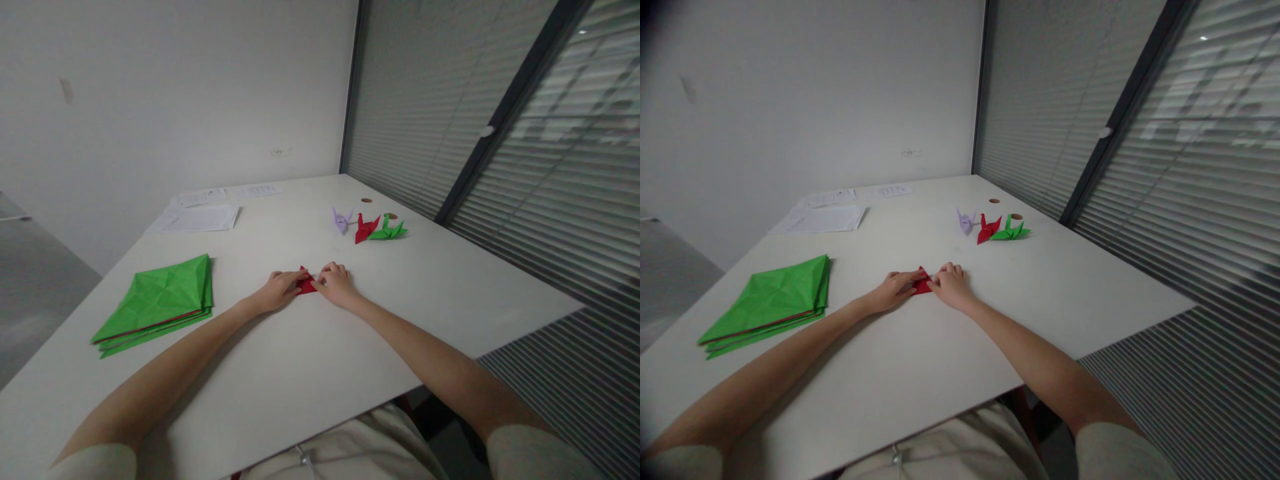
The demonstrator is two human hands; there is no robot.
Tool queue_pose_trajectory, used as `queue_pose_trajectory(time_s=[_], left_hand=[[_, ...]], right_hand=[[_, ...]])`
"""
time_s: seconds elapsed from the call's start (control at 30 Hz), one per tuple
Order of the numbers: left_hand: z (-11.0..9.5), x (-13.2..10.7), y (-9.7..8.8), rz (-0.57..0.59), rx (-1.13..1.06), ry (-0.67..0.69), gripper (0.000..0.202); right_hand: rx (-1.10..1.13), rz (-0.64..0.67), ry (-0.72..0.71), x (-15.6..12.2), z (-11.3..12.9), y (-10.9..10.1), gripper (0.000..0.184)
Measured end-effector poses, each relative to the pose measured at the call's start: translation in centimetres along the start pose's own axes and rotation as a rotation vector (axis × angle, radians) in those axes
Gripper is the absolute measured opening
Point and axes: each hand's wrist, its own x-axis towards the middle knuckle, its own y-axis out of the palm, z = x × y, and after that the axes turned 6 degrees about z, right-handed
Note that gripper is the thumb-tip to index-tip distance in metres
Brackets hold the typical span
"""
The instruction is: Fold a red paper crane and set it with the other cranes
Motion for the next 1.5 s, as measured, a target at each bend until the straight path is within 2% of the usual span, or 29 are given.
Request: queue_pose_trajectory(time_s=[0.23, 0.53, 0.93, 1.3, 1.5], left_hand=[[0.2, 0.0, 0.0, -0.002, -0.04, -0.002, 0.036], [0.1, 0.0, -0.2, 0.008, -0.009, 0.026, 0.038], [0.4, 0.2, -0.1, 0.031, 0.092, 0.061, 0.031], [0.2, 0.1, -0.2, 0.052, 0.078, 0.034, 0.032], [0.6, 0.2, 0.1, 0.034, 0.082, 0.046, 0.032]], right_hand=[[0.025, 0.006, -0.002, 0.0, 0.1, 0.1, 0.02], [-0.001, 0.03, 0.007, -0.1, 0.3, 0.1, 0.019], [-0.111, -0.021, -0.027, -0.5, 0.2, -0.7, 0.028], [-0.073, 0.024, 0.027, 0.7, -2.6, -0.8, 0.035], [-0.028, -0.061, -0.009, 0.6, -1.5, -0.3, 0.039]])
